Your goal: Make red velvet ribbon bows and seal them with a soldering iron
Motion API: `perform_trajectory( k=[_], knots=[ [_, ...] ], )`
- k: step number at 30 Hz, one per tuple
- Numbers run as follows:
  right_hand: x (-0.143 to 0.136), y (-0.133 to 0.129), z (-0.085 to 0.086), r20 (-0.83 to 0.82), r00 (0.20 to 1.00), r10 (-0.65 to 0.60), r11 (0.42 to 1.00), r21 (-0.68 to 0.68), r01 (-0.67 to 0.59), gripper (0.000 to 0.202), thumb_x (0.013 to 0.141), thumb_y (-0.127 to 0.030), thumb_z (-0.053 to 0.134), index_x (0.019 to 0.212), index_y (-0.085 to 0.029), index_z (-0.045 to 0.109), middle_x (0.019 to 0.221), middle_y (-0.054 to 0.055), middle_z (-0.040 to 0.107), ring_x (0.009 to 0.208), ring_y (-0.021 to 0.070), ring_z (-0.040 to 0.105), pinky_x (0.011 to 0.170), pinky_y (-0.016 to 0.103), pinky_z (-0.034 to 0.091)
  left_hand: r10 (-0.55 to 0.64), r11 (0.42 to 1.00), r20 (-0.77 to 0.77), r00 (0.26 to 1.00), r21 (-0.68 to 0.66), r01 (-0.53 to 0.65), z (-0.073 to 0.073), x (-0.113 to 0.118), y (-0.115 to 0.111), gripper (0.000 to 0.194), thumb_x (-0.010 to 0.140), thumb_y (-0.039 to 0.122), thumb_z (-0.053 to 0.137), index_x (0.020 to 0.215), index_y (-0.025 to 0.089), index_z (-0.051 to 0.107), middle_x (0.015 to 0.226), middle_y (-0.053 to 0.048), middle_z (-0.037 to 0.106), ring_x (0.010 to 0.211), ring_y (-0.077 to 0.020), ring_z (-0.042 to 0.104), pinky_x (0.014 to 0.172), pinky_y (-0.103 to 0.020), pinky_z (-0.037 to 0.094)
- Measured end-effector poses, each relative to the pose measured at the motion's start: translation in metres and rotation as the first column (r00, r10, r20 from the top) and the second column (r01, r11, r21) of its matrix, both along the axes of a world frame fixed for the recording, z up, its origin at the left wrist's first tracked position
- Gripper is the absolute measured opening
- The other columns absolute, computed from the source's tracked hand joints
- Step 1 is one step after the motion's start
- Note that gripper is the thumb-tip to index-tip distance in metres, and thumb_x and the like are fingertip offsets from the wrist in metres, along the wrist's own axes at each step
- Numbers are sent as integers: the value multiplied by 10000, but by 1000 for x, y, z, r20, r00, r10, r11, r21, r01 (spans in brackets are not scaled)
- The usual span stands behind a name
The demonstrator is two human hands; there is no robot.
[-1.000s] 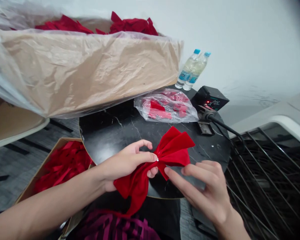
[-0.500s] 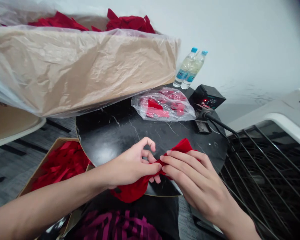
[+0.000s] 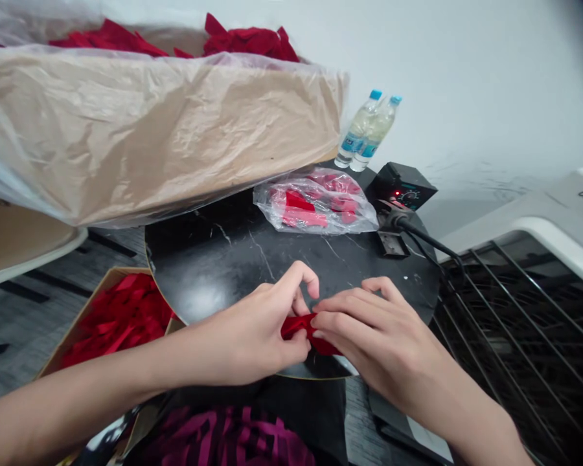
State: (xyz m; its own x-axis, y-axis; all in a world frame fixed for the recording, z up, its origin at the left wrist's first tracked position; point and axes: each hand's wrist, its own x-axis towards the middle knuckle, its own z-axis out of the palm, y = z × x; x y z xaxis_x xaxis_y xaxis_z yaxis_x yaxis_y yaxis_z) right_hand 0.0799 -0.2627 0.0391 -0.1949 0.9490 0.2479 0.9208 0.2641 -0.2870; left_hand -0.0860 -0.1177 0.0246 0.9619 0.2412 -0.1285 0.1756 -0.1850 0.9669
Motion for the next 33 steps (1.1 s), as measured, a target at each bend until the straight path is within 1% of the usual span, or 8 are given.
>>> perform_trajectory(
  k=[8,13,17,20,23,25,29,33],
  knots=[
    [17,12,3,-404,913,-55,969,-241,-48,31,908,-267,754,909,-273,723,836,-60,741,803,132,638,808,278,461,-65,985,-42,997,-164,57,3,-2,-4,245,945,320,625,1094,275,435,899,-6,672,871,-196,685,771,-302,495],
    [27,20,4,-449,887,-107,954,-298,-36,93,886,-318,776,977,-303,760,864,-62,755,833,127,675,762,239,505,-51,947,-43,998,-319,35,-2,-2,0,268,945,329,645,1101,278,432,877,3,667,888,-212,714,789,-324,510],
    [18,4,14,-297,939,-172,985,-70,158,174,930,-300,722,1104,-296,735,1072,-5,765,997,180,706,903,302,539,53,927,-15,998,-371,-55,-7,-3,3,273,931,314,669,1084,274,446,888,23,604,848,-213,731,732,-315,529],
    [-8,-17,16,-204,918,-341,899,214,382,147,943,-257,692,1085,-270,728,1029,27,768,913,190,725,866,304,557,131,910,-3,991,-396,-122,-9,-2,6,235,945,289,654,1055,264,448,858,43,572,828,-189,732,738,-305,540],
    [-39,-28,-2,-329,851,-409,879,108,464,30,933,-242,690,933,-257,715,783,-36,746,602,104,680,636,187,546,212,891,25,977,-415,-183,-10,1,5,199,958,253,638,1026,250,451,847,59,553,803,-146,727,752,-277,543],
    [-54,-24,-23,-470,753,-460,823,92,560,94,961,-265,647,915,-249,726,745,-36,743,553,97,669,623,178,546,262,885,60,963,-413,-215,-13,3,2,177,967,249,627,1009,241,455,866,56,563,809,-127,724,773,-265,547],
    [-62,-2,-59,-755,385,-530,683,-112,722,192,966,-361,640,916,-208,744,789,30,769,625,140,710,628,210,575,299,905,125,946,-352,-239,-22,3,-4,246,964,230,630,1134,289,462,908,61,565,859,-122,719,820,-271,566],
    [-57,10,-69,-888,105,-448,725,-291,625,320,911,-461,702,768,-176,724,736,64,749,647,167,704,602,233,579,303,934,132,944,-237,-267,-29,0,-5,417,937,160,647,1229,355,422,910,73,538,862,-108,704,821,-258,565]
  ],
)
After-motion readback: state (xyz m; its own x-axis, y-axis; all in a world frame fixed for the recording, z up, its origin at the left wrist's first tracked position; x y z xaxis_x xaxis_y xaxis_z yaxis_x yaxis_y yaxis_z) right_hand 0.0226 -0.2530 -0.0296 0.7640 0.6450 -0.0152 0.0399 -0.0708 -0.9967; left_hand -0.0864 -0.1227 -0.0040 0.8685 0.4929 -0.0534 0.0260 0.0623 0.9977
